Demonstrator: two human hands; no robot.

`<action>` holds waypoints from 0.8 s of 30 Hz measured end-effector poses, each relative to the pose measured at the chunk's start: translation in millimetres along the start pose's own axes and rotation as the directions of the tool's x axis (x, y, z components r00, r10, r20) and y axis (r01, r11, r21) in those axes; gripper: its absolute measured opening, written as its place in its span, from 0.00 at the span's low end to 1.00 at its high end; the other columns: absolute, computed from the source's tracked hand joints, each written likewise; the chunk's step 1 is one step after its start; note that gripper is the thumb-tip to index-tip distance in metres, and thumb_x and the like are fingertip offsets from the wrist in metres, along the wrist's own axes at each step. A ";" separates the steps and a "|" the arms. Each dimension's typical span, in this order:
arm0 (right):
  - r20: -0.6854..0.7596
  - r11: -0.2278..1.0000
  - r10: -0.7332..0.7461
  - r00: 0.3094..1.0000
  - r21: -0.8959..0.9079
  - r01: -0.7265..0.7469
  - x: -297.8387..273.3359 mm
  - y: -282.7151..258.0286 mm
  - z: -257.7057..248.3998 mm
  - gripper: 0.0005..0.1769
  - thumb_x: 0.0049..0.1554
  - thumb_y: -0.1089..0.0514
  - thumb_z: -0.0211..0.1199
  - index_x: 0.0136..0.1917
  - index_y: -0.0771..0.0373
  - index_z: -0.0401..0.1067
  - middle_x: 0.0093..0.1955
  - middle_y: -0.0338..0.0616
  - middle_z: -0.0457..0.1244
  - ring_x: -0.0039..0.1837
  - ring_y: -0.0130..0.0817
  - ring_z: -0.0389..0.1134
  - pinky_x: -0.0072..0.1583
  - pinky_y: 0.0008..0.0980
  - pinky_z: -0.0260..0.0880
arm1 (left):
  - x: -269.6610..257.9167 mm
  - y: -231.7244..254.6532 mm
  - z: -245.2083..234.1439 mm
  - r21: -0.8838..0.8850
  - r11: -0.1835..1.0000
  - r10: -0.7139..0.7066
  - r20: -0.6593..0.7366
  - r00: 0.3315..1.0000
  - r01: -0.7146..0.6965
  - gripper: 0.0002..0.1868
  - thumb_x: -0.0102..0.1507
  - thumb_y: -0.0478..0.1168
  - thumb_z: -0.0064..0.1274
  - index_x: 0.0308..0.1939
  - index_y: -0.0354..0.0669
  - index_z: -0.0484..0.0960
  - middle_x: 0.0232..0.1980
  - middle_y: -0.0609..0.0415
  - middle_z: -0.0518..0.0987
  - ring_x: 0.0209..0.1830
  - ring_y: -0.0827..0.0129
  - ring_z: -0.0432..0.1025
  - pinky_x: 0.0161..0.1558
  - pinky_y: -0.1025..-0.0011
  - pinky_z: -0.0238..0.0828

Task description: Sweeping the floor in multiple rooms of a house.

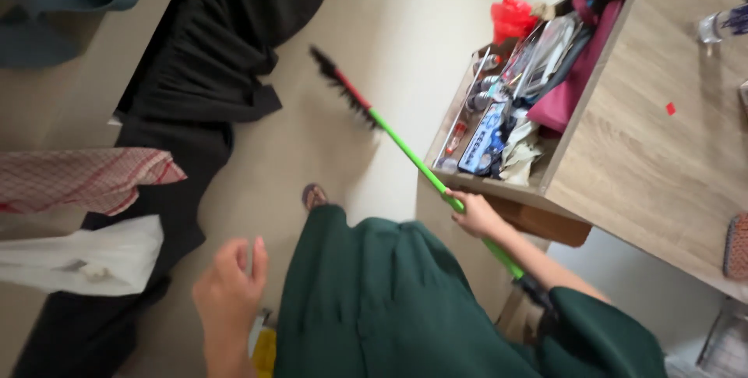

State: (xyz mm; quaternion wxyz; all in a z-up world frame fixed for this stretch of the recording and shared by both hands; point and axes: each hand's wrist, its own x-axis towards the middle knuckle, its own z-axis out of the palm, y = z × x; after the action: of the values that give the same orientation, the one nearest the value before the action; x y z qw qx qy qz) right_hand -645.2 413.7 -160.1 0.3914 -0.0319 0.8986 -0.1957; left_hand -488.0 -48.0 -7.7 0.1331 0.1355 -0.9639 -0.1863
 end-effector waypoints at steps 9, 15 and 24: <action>-0.050 0.975 -0.081 0.996 -0.212 0.068 224.6 -72.1 26.7 0.30 0.47 0.67 0.59 0.64 0.60 0.75 0.48 0.63 0.70 0.51 0.56 0.73 0.57 0.48 0.74 | 86.9 -64.5 1.5 -0.069 0.997 -0.028 0.042 0.999 0.031 0.19 0.64 0.42 0.64 0.49 0.36 0.73 0.25 0.55 0.75 0.21 0.63 0.72 0.26 0.67 0.67; -0.272 0.948 -0.009 0.962 -0.308 -0.078 296.6 -83.8 16.7 0.28 0.54 0.66 0.58 0.68 0.64 0.69 0.45 0.62 0.69 0.51 0.58 0.72 0.54 0.54 0.74 | 99.3 -95.3 23.8 -0.083 0.995 -0.048 0.101 0.994 0.057 0.18 0.63 0.44 0.62 0.48 0.40 0.73 0.26 0.55 0.77 0.22 0.62 0.74 0.26 0.65 0.69; -0.191 0.996 0.083 0.978 0.005 -0.084 70.3 -47.3 -7.9 0.38 0.49 0.67 0.59 0.73 0.52 0.62 0.45 0.60 0.69 0.47 0.55 0.73 0.52 0.51 0.73 | 183.8 -66.8 69.6 -0.109 0.984 0.159 0.163 0.974 -0.143 0.17 0.64 0.46 0.61 0.47 0.40 0.75 0.24 0.54 0.78 0.22 0.60 0.76 0.25 0.64 0.71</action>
State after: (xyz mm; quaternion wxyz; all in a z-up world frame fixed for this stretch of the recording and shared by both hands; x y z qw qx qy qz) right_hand -704.0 357.9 -186.0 0.3113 0.0242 0.9328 -0.1801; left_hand -665.8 -142.4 -58.4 0.0702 0.0386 -0.9692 -0.2329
